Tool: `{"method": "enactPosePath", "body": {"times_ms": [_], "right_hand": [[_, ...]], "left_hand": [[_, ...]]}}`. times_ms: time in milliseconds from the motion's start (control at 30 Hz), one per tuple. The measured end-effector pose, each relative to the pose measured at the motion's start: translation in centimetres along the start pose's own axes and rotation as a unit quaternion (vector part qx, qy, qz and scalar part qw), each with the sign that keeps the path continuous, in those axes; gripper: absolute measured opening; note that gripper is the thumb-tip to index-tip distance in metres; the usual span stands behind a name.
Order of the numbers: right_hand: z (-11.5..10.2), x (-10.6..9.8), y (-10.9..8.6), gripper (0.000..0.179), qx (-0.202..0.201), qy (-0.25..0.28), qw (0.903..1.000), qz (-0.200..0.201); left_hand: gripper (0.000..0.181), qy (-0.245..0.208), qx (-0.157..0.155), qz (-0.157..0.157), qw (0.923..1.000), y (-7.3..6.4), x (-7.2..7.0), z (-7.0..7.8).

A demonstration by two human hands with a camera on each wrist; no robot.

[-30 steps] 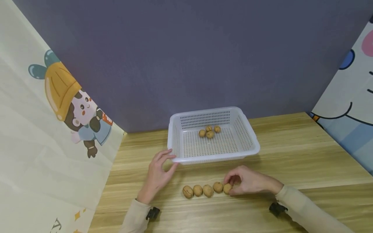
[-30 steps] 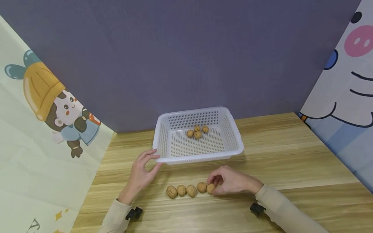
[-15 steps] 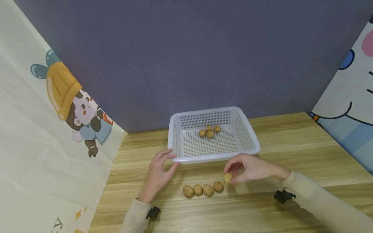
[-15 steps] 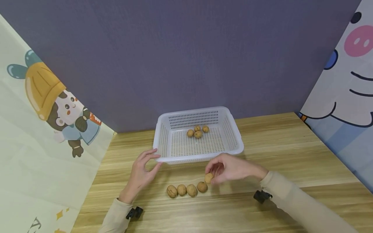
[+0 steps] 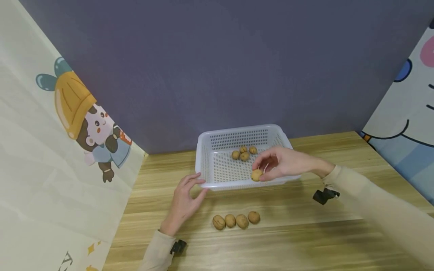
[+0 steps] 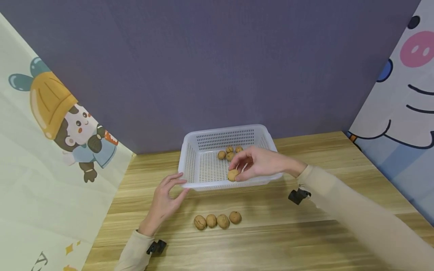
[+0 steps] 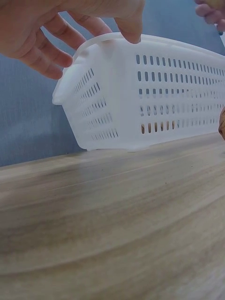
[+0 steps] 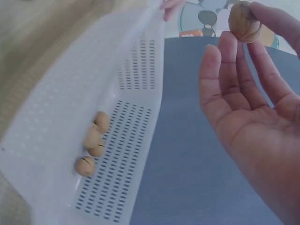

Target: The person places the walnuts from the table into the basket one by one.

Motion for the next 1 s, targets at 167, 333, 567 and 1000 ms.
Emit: {"method": "enactPosePath", "body": {"times_ms": [167, 333, 567, 1000], "right_hand": [[-0.6, -2.3, 1.9, 0.032, 0.007, -0.019, 0.9996, 0.017], [-0.4, -4.8, 3.9, 0.032, 0.030, -0.046, 0.9966, 0.062], [0.5, -7.6, 6.0, 0.033, 0.068, -0.021, 0.9894, 0.127], [4.9, -8.4, 9.6, 0.043, 0.110, 0.041, 0.9709, 0.209]], "left_hand": [[0.028, 0.003, -0.006, -0.004, 1.0000, 0.0, -0.1, 0.0], [0.029, 0.005, -0.011, -0.008, 0.9999, -0.1, 0.0, 0.0], [0.029, 0.006, -0.010, -0.008, 0.9999, 0.0, 0.1, 0.0], [0.030, 0.011, 0.000, -0.010, 0.9999, -0.1, 0.1, -0.2]]}}
Point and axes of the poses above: each hand's wrist, its own y-axis towards the middle knuckle, its own x-axis out of the palm, z = x × y, the point moved 3 cm from there along y, towards the middle knuckle, and after that the axes turned 6 degrees about x, right-handed, at the moved point
